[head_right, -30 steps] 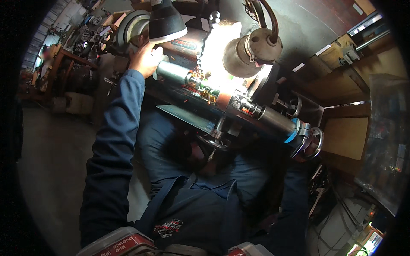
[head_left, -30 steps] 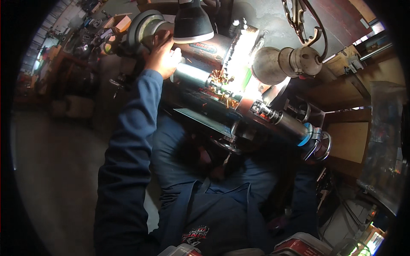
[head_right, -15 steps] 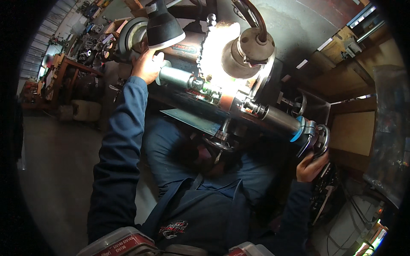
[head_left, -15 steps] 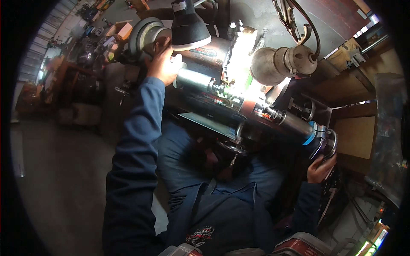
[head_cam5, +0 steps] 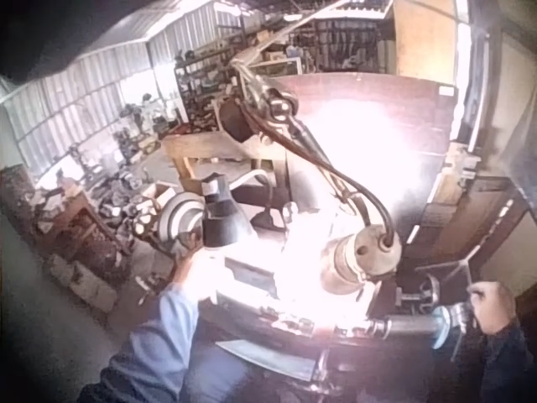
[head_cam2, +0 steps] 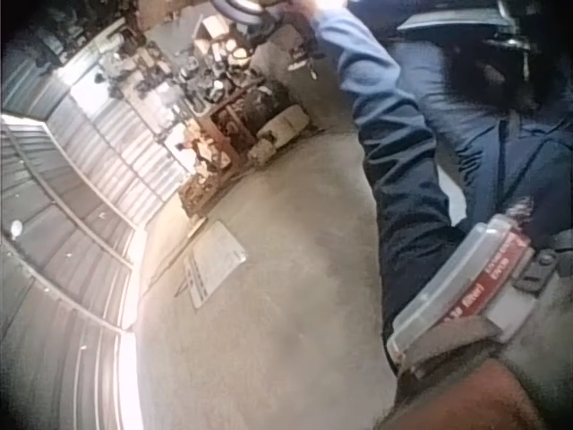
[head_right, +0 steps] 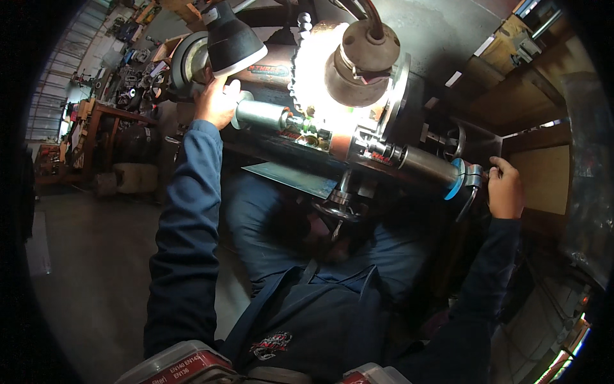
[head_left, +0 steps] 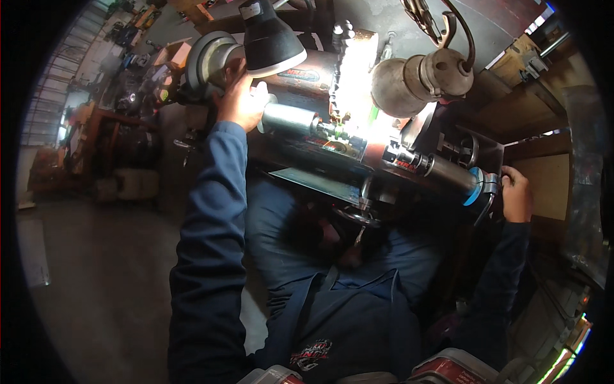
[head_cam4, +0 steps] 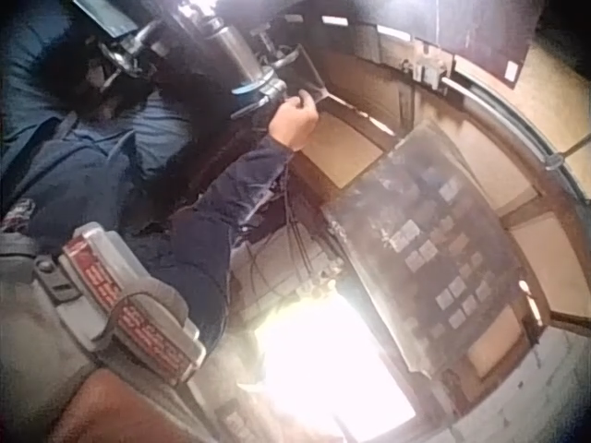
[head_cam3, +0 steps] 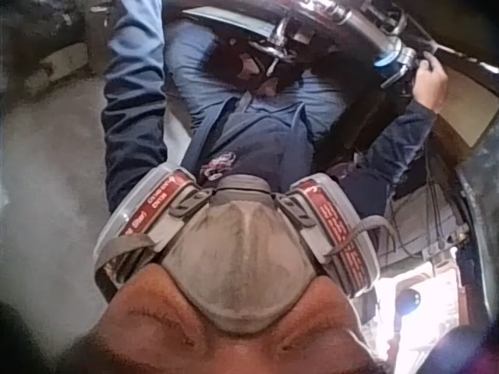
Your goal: Grinding a metal valve using a specialized machine tool.
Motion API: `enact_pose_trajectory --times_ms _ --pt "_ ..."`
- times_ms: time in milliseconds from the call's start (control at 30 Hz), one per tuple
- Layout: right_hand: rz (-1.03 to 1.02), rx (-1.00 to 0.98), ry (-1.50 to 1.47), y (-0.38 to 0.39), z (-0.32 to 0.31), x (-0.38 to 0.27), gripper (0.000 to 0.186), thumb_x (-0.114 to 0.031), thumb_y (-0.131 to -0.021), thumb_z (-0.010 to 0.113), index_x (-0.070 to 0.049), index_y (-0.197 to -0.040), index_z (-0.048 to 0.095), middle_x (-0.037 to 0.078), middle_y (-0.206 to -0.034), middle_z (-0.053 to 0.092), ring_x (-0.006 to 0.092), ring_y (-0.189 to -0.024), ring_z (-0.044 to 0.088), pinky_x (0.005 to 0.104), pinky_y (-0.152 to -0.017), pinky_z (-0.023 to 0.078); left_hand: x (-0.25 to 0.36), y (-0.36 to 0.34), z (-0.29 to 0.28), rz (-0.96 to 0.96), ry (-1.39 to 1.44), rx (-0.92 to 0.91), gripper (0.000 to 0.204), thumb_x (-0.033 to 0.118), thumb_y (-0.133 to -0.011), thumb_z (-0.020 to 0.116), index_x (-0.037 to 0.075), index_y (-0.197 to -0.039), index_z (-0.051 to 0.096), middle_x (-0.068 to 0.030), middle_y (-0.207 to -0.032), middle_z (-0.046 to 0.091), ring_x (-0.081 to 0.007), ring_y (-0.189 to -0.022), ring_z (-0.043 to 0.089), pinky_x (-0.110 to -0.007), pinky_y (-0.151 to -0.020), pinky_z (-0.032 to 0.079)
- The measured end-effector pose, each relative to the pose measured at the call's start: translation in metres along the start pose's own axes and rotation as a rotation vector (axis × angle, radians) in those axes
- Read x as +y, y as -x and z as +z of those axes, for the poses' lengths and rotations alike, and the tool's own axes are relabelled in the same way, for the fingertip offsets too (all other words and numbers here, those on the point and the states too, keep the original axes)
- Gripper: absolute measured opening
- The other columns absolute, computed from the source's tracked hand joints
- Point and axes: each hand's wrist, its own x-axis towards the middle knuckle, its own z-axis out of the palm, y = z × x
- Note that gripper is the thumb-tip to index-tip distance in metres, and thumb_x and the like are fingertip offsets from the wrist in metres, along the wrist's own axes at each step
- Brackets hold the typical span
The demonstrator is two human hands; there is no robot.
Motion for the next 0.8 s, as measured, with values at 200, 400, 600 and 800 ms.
enact_pose_trajectory --times_ms 200,400,600,800 --pt "-0.272 0.704 0.031 0.040 0.040 0.019 0.027 -0.021 -0.096 0.053 -0.012 -0.117 0.068 0.011 -0.109 0.070 0.0301 -0.095 0.065 0.0391 -0.083 0.047 0.005 -0.001 0.004 0.140 0.032 0.120 0.045 0.021 -0.094 0.056 0.007 -0.136 0.049 -0.0185 -0.094 0.067 -0.0255 -0.080 0.066 -0.038 -0.075 0.051" --pt "-0.377 1.244 0.105 0.052 0.116 0.040 0.037 -0.024 -0.104 0.040 0.005 -0.116 0.060 0.019 -0.114 0.063 0.0339 -0.096 0.062 0.0429 -0.085 0.047 -0.004 -0.001 0.002 0.143 0.056 0.102 0.045 0.023 -0.094 0.056 0.005 -0.135 0.052 -0.0121 -0.089 0.065 -0.0182 -0.071 0.058 -0.034 -0.073 0.050" --pt "-0.258 0.635 0.010 0.042 0.028 0.004 0.028 -0.022 -0.099 0.049 -0.006 -0.115 0.066 0.015 -0.105 0.070 0.0318 -0.090 0.066 0.0385 -0.080 0.049 -0.006 -0.002 0.005 0.245 -0.094 0.209 0.047 0.025 -0.095 0.053 0.002 -0.136 0.050 -0.0228 -0.118 0.063 -0.0302 -0.101 0.062 -0.036 -0.093 0.046" --pt "-0.079 -0.154 -0.195 -0.043 0.006 0.024 0.031 -0.030 -0.093 0.057 -0.005 -0.103 0.071 0.017 -0.092 0.071 0.0309 -0.081 0.067 0.0345 -0.076 0.049 -0.018 -0.003 0.009 0.316 -0.029 0.281 0.044 0.025 -0.095 0.054 0.004 -0.134 0.051 -0.0182 -0.096 0.066 -0.0245 -0.080 0.062 -0.036 -0.078 0.049"
